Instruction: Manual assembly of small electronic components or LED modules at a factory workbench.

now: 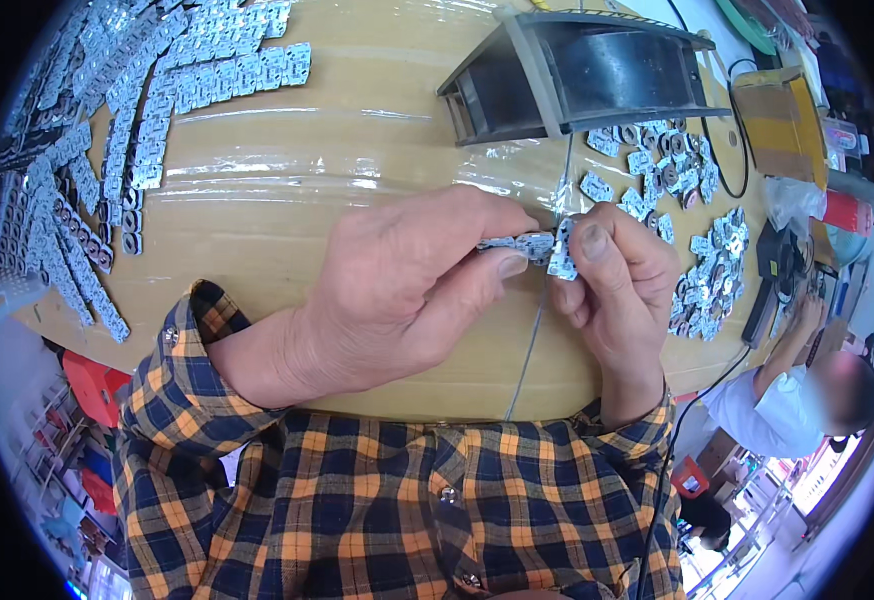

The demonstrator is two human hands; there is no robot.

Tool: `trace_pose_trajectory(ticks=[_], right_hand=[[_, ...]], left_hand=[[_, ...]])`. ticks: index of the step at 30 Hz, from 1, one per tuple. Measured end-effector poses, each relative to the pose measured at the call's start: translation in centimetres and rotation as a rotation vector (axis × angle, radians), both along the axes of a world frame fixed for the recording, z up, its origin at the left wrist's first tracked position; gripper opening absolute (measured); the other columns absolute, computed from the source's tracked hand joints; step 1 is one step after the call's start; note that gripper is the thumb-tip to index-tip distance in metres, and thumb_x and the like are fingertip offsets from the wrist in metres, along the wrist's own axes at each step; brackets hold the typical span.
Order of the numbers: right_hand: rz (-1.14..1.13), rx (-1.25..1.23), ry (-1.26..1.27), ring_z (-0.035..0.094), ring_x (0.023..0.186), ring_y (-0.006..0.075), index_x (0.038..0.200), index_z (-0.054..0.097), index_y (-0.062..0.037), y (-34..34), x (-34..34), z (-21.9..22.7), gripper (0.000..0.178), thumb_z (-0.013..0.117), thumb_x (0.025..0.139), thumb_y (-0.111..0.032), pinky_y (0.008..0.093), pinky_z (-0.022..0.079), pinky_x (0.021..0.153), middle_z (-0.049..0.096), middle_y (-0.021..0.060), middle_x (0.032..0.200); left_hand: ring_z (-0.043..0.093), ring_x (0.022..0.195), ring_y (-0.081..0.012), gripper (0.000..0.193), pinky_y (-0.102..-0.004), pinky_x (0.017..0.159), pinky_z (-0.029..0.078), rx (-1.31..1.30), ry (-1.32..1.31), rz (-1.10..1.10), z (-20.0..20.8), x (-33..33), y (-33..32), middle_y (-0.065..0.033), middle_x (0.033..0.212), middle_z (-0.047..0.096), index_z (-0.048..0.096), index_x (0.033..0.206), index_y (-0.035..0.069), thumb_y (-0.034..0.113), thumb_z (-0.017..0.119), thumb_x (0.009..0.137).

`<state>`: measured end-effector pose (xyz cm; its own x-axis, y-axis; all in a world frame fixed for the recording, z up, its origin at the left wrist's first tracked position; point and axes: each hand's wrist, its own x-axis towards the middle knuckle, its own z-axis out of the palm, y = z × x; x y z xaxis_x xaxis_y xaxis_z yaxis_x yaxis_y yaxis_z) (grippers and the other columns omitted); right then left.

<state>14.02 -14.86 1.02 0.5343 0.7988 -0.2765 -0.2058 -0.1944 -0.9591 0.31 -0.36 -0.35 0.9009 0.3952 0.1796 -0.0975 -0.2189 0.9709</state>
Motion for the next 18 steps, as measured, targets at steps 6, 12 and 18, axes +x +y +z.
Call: trace_pose_trajectory(ticks=[6, 12, 18], right_hand=[[0.033, -0.011, -0.052, 0.039, 0.046, 0.0002, 0.074, 0.058, -0.0033, 0.09, -0.04, 0.47, 0.031, 0.056, 0.099, -0.022, 0.0184, 0.028, 0.043, 0.051, -0.0034, 0.056], [0.024, -0.009, -0.017, 0.039, 0.046, 0.0005, 0.072, 0.057, -0.0037, 0.08, -0.15, 0.38, 0.032, 0.055, 0.099, -0.020, 0.0184, 0.028, 0.043, 0.050, -0.0036, 0.055], [-0.031, 0.008, -0.047, 0.039, 0.045, 0.0006, 0.071, 0.057, -0.0035, 0.24, -0.13, 0.24, 0.032, 0.055, 0.099, -0.020, 0.0190, 0.027, 0.042, 0.048, -0.0039, 0.054]], left_hand=[[0.066, 0.062, -0.0130, 0.018, -0.0227, 0.053, 0.049, 0.249, -0.106, 0.055, -0.09, 0.33, 0.13, -0.0083, 0.075, 0.065, 0.064, 0.102, -0.002, -0.002, 0.067, 0.084], [0.065, 0.059, -0.0129, 0.016, -0.0228, 0.051, 0.047, 0.245, -0.082, 0.093, -0.02, 0.31, 0.12, -0.0088, 0.077, 0.066, 0.064, 0.100, -0.001, -0.001, 0.067, 0.084], [0.060, 0.057, -0.0168, 0.020, -0.0250, 0.050, 0.044, 0.327, -0.173, 0.088, -0.39, 0.52, 0.21, -0.0094, 0.073, 0.064, 0.065, 0.097, -0.002, -0.004, 0.069, 0.078]])
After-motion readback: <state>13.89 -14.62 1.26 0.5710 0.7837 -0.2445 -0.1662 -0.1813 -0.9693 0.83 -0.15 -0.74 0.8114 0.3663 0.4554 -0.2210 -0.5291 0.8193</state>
